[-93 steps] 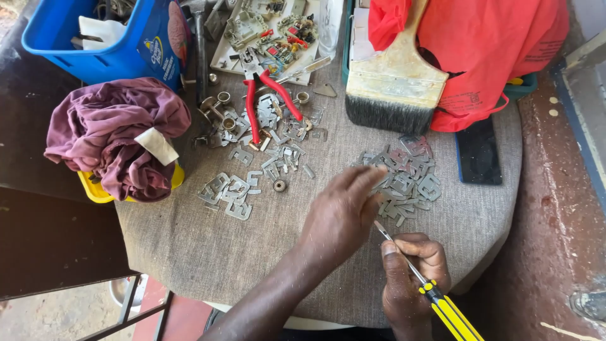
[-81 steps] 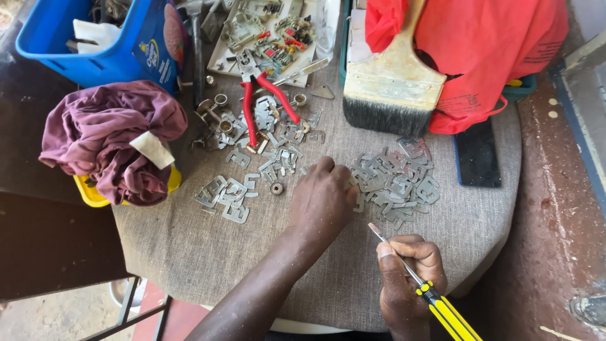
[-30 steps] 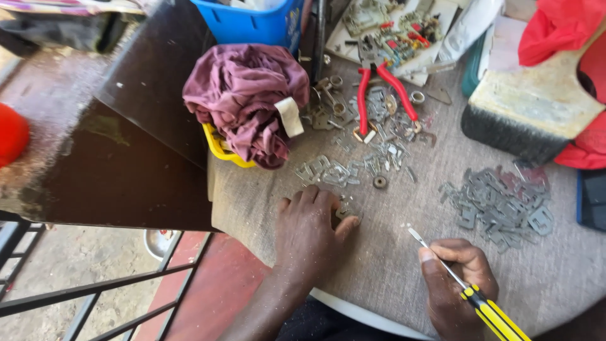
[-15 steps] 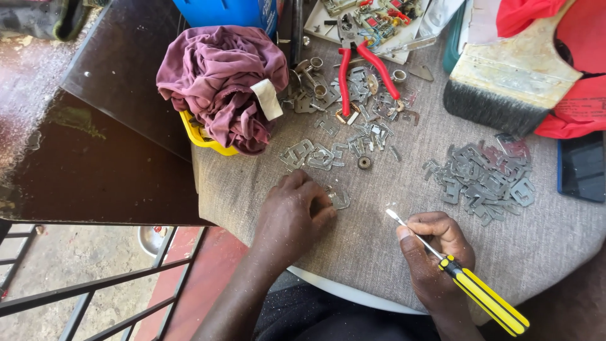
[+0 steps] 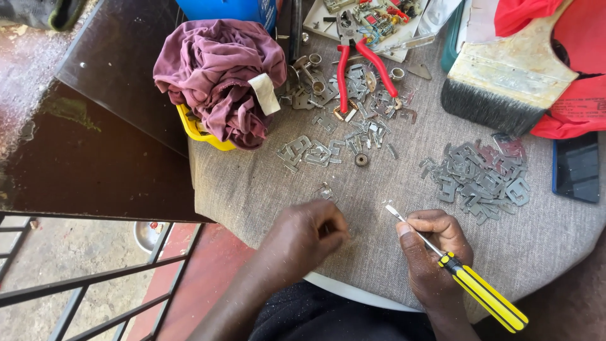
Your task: The person uses a yellow-handled screwdriver to manipulate small metal components on a workbench. They repeatedly pick up pieces, adjust them with the tool, and place them back on the surface among other hardware parts.
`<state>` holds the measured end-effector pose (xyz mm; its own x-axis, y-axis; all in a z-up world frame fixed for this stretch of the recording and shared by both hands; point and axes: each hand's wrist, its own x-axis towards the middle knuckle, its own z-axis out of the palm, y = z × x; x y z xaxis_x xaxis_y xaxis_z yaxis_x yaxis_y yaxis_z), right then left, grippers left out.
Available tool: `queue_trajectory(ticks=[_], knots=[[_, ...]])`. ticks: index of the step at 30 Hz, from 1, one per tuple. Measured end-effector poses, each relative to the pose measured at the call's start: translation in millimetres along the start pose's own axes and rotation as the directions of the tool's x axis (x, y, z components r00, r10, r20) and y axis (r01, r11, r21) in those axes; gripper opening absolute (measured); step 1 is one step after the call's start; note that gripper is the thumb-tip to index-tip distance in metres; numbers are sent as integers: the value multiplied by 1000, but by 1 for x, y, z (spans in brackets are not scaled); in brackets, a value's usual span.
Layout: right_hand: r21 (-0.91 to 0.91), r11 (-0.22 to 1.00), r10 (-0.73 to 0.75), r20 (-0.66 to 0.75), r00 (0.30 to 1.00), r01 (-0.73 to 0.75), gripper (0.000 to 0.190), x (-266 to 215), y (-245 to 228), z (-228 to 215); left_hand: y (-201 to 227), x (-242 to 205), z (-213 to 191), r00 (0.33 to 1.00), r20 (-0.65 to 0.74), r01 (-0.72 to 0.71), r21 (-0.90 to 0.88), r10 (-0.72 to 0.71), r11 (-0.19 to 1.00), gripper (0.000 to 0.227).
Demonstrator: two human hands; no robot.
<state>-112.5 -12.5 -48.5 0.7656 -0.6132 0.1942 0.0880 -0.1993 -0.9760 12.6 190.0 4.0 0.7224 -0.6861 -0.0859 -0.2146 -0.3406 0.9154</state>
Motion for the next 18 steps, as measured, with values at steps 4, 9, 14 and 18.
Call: queue_trajectory(ticks=[4, 9, 14, 18], knots=[[38, 999, 8, -10, 1000, -7, 15, 0, 1, 0, 1, -5, 22, 998, -12, -55, 87, 56, 995, 11], [51, 999, -21, 17, 1000, 20, 16, 1, 3, -2, -9, 1, 30, 969, -197, -89, 299, 153, 950, 4], [-1, 1000, 1, 13, 1000, -1, 14, -1, 1, -3, -14, 5, 31, 947, -243, -108, 379, 211, 919, 4], [37, 999, -11, 10, 1000, 11, 13, 0, 3, -1, -11, 12, 40, 918, -333, -100, 326, 213, 940, 4]])
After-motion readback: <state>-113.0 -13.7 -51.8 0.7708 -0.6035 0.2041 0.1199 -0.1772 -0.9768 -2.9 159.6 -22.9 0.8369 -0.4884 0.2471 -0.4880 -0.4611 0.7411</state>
